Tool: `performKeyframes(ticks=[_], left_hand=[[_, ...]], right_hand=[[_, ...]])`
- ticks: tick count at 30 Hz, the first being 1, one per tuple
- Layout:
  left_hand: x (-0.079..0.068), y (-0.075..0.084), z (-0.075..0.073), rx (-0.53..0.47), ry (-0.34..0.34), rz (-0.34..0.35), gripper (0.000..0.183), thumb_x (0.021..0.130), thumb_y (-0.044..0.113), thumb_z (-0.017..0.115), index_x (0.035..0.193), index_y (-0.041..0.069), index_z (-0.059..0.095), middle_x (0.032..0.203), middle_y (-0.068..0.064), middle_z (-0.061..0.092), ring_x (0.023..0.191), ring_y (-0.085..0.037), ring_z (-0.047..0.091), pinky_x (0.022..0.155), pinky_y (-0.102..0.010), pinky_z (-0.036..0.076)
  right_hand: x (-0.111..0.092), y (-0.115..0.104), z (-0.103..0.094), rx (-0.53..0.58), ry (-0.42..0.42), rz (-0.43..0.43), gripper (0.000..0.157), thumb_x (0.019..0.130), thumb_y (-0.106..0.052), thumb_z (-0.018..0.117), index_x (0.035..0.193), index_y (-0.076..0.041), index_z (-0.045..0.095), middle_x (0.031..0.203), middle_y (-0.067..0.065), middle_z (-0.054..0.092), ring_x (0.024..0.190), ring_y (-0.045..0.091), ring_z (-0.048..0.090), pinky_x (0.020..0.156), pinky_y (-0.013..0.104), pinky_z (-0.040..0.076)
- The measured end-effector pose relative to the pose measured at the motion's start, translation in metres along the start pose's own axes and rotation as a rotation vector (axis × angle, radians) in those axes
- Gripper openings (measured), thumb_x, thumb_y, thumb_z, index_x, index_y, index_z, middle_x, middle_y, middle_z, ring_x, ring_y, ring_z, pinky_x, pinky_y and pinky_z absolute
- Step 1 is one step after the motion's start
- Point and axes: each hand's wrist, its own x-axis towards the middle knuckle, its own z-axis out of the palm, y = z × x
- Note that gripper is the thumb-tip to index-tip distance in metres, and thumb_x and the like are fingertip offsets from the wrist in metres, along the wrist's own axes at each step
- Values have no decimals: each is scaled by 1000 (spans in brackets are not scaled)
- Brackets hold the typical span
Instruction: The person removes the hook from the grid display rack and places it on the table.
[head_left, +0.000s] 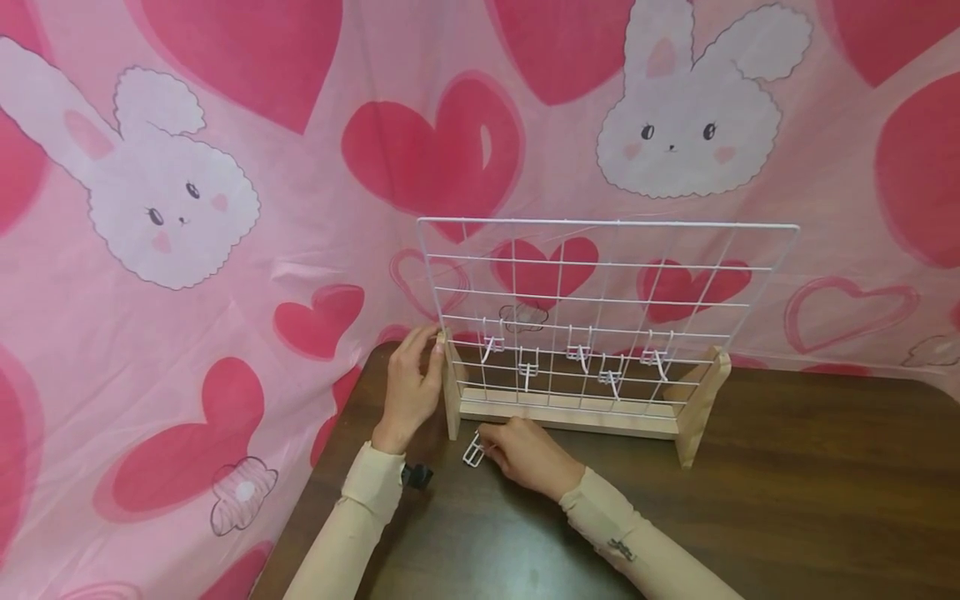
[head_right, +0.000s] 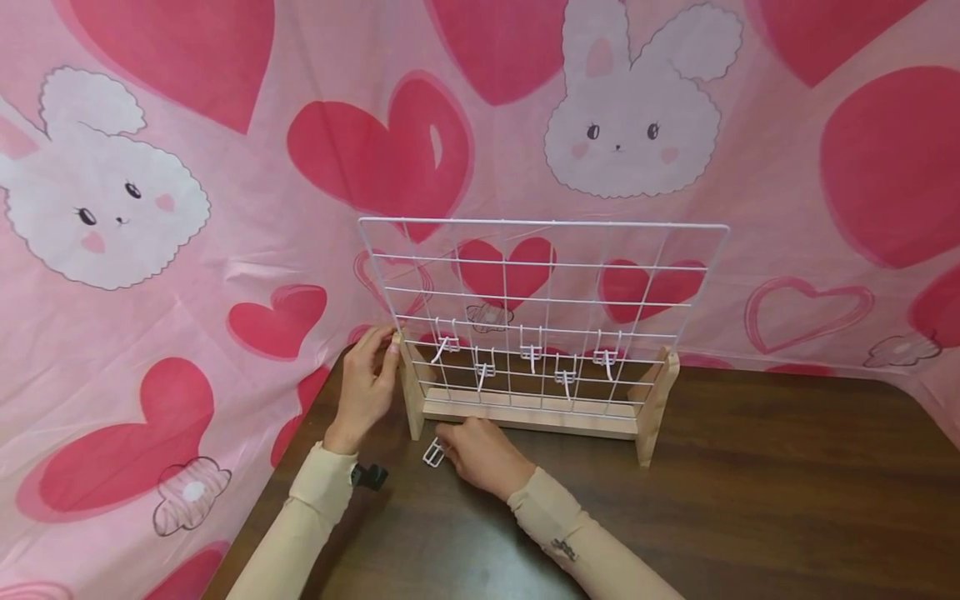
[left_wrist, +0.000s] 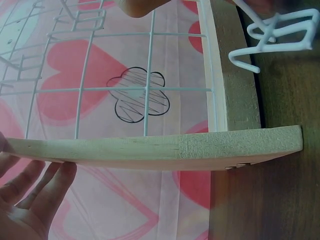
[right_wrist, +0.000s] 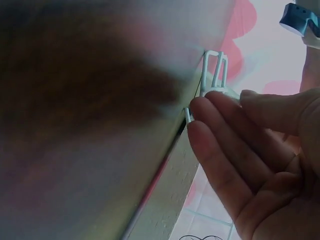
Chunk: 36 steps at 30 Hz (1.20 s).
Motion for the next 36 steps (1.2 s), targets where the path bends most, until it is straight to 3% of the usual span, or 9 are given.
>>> performKeyframes(ticks=[14, 36], left_hand=[[0, 0, 1, -7, 0, -1, 29, 101, 8, 58, 126, -3, 69, 118, -19, 73, 113, -36, 69, 104, -52, 53], [-1, 1, 1, -15, 21, 11, 29, 100, 8, 60, 126, -2, 69, 117, -18, 73, 112, -35, 70, 102, -52, 54]], right_hand=[[-1, 3, -4, -185, -22, 157, 22, 83, -17, 84, 73, -19, 64, 64, -3, 64, 61, 18, 63, 49, 34, 45], [-1, 3, -1, -230, -55, 189, 25, 81, -10, 80, 62, -18, 65, 71, 2, 69, 63, 26, 67, 50, 40, 50]])
